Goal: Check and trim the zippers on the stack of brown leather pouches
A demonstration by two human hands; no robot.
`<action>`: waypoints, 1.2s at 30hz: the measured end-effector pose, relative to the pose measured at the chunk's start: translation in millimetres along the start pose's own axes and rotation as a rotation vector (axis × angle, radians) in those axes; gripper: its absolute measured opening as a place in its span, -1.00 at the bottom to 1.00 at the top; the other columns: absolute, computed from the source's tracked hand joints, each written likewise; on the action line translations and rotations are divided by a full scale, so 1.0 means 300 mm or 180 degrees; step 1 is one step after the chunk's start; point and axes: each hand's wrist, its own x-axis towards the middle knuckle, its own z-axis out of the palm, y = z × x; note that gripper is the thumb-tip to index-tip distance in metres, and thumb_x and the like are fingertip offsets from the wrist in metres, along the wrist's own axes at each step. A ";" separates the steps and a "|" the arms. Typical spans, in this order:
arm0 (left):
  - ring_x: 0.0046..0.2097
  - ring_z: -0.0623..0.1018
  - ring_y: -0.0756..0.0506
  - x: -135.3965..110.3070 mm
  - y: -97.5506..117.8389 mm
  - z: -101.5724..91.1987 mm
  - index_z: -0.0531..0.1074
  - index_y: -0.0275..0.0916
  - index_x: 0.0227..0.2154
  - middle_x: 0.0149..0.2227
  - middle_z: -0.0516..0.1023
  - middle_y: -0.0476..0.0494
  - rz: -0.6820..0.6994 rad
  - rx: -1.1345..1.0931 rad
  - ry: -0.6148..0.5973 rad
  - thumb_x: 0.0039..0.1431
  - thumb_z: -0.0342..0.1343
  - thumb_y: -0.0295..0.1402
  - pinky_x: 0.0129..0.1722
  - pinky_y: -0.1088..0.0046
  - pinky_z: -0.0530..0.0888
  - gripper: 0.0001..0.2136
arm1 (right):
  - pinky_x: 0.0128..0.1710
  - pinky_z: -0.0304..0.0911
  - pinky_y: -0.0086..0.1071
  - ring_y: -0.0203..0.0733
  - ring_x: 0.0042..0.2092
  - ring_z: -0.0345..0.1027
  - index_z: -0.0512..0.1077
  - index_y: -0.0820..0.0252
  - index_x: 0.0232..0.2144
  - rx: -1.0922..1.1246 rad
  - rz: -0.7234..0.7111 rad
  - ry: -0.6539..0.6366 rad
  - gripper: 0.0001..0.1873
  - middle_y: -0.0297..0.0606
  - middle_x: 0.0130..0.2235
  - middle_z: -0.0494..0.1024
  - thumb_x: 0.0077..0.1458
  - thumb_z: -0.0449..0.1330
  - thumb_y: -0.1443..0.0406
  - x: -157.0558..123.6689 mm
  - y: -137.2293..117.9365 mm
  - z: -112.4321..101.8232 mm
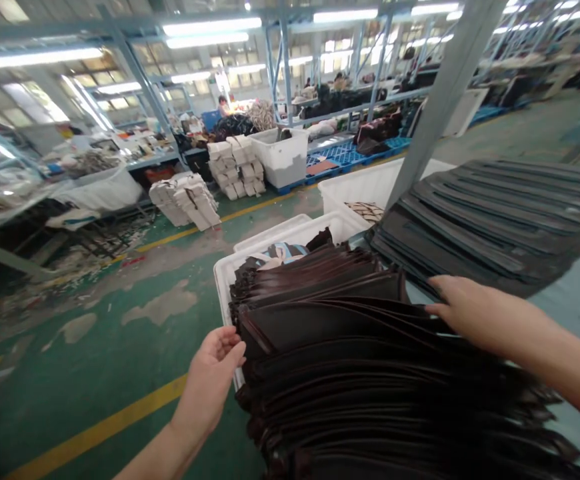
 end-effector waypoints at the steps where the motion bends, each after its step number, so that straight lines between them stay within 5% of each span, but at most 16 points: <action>1: -0.30 0.43 -0.06 -0.006 0.007 -0.001 0.32 -0.28 -0.26 -0.36 0.43 -0.10 -0.0086 -0.0099 -0.0015 -0.11 0.11 -0.27 -0.24 0.39 0.37 -0.69 | -0.20 0.20 -0.22 -0.01 -0.12 0.32 0.38 0.21 -0.15 -0.0188 -0.0193 -0.0133 -0.66 -0.01 -0.08 0.41 -0.01 0.06 0.27 0.028 -0.048 -0.030; 4: -0.31 0.43 -0.06 -0.028 0.038 -0.012 0.36 -0.30 -0.31 -0.37 0.45 -0.10 -0.0273 -0.0340 -0.0139 -0.15 0.15 -0.25 -0.31 0.44 0.37 -0.68 | -0.21 0.18 -0.19 0.00 -0.11 0.30 0.38 0.13 -0.15 -0.0480 -0.0907 -0.0365 -0.67 -0.11 -0.12 0.43 -0.04 0.08 0.33 0.079 -0.229 -0.081; 9: -0.43 0.39 0.02 -0.048 0.030 -0.037 0.37 -0.30 -0.43 -0.50 0.39 -0.02 -0.0513 -0.0792 -0.0236 -0.14 0.12 -0.34 -0.42 0.53 0.33 -0.83 | -0.13 0.14 -0.30 -0.14 -0.09 0.25 0.34 0.10 -0.08 0.0154 -0.1845 0.0041 -0.64 -0.15 -0.11 0.37 0.03 0.04 0.37 0.078 -0.532 -0.077; 15: -0.39 0.42 0.00 -0.034 -0.012 -0.072 0.39 -0.33 -0.50 -0.44 0.43 -0.10 -0.0993 -0.1581 -0.0357 -0.23 0.05 -0.51 -0.37 0.49 0.34 -0.87 | -0.12 0.12 -0.31 -0.14 -0.11 0.17 0.43 0.20 -0.24 0.0725 -0.2259 0.0449 -0.75 -0.14 -0.20 0.37 0.11 -0.02 0.30 0.026 -0.752 -0.034; 21: -0.40 0.41 0.00 -0.065 -0.009 -0.096 0.37 -0.32 -0.50 -0.43 0.41 -0.09 -0.1185 -0.1903 -0.0573 -0.21 0.05 -0.52 -0.38 0.47 0.35 -0.88 | -0.18 0.11 -0.33 -0.17 -0.22 0.20 0.41 0.23 -0.35 0.0821 -0.2224 0.0404 -0.79 -0.18 -0.33 0.39 0.09 -0.03 0.38 -0.012 -0.778 -0.019; 27: -0.37 0.36 0.02 -0.110 0.014 -0.105 0.39 -0.29 -0.33 -0.42 0.40 -0.05 -0.0408 -0.0828 -0.0878 -0.01 0.06 -0.31 -0.35 0.53 0.30 -0.81 | -0.39 0.11 -0.47 -0.29 -0.39 0.25 0.36 0.19 -0.49 0.1177 -0.2352 -0.0530 -0.83 -0.31 -0.44 0.41 0.03 -0.01 0.39 -0.094 -0.721 -0.119; 32: -0.37 0.37 0.00 -0.125 0.034 -0.085 0.36 -0.24 -0.27 -0.39 0.39 -0.04 0.0026 -0.0407 -0.0897 -0.05 0.11 -0.32 -0.35 0.53 0.30 -0.76 | -0.36 0.10 -0.44 -0.22 -0.33 0.32 0.41 0.16 -0.36 0.1237 -0.2301 -0.0568 -0.84 -0.27 -0.38 0.48 0.00 0.05 0.31 -0.108 -0.732 -0.159; 36: -0.31 0.38 -0.03 -0.111 0.043 -0.077 0.35 -0.23 -0.19 -0.29 0.43 -0.09 0.0014 -0.0480 -0.1077 -0.03 0.10 -0.23 -0.29 0.50 0.30 -0.68 | -0.38 0.10 -0.45 -0.25 -0.37 0.32 0.42 0.18 -0.50 0.1148 -0.2585 -0.0680 -0.83 -0.28 -0.43 0.48 0.02 0.03 0.33 -0.099 -0.755 -0.143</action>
